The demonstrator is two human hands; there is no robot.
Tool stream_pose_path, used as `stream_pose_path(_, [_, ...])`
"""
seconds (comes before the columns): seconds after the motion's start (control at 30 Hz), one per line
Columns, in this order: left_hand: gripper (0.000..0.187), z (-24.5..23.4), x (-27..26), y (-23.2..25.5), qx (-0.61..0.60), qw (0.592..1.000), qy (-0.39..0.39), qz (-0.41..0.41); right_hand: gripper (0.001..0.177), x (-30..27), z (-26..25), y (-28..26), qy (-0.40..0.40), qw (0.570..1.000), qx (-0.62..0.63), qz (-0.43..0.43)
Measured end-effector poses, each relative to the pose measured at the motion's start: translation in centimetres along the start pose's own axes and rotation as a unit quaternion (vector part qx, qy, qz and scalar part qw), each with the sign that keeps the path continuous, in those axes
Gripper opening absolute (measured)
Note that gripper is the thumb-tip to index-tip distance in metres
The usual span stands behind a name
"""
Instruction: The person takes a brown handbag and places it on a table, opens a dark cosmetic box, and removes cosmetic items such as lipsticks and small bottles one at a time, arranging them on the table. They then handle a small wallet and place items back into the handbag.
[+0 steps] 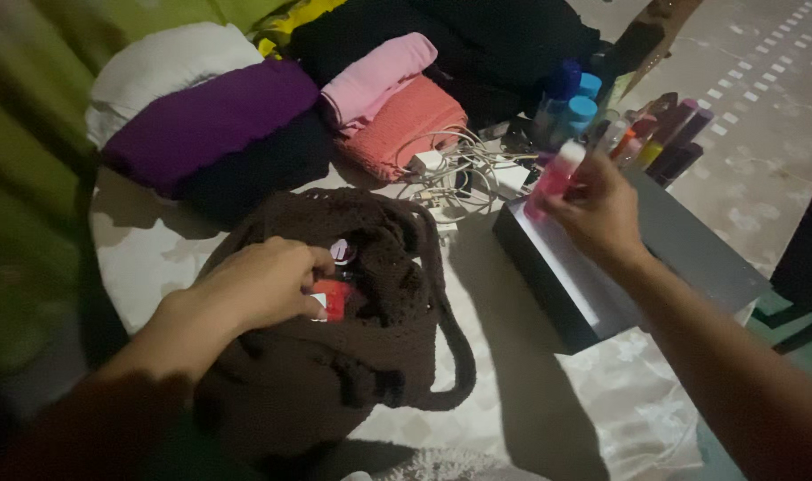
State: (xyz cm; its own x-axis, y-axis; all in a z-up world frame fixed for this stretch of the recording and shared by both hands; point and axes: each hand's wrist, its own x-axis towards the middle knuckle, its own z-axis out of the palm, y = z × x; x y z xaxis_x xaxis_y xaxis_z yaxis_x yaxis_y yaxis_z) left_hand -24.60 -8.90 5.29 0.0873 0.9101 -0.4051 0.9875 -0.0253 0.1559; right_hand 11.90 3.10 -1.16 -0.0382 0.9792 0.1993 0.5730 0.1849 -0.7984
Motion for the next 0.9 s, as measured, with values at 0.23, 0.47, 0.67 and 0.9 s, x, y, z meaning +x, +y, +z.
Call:
stream_pose_path(0.23, [0.062,1.0,2.5,0.7,0.028,0.997,0.037,0.058,0.038,2.3,-1.9,-0.9,0.017,0.994,0.089,-0.059])
stream_pose_path(0.47, [0.058,1.7,3.8,0.7,0.017,0.997,0.046,0.066,0.027,6.3,-4.5,1.2,0.063,0.995,-0.082,-0.002])
stream_pose_path(0.67, [0.055,1.6,3.9,0.7,0.029,0.997,0.042,0.065,0.048,8.9,-7.0,3.8,0.098,0.992,-0.077,-0.023])
stream_pose_path(0.9, [0.054,2.0,4.0,1.0,-0.028,0.995,0.063,0.069,0.044,10.7,-14.1,12.1,0.165,0.977,-0.113,-0.070])
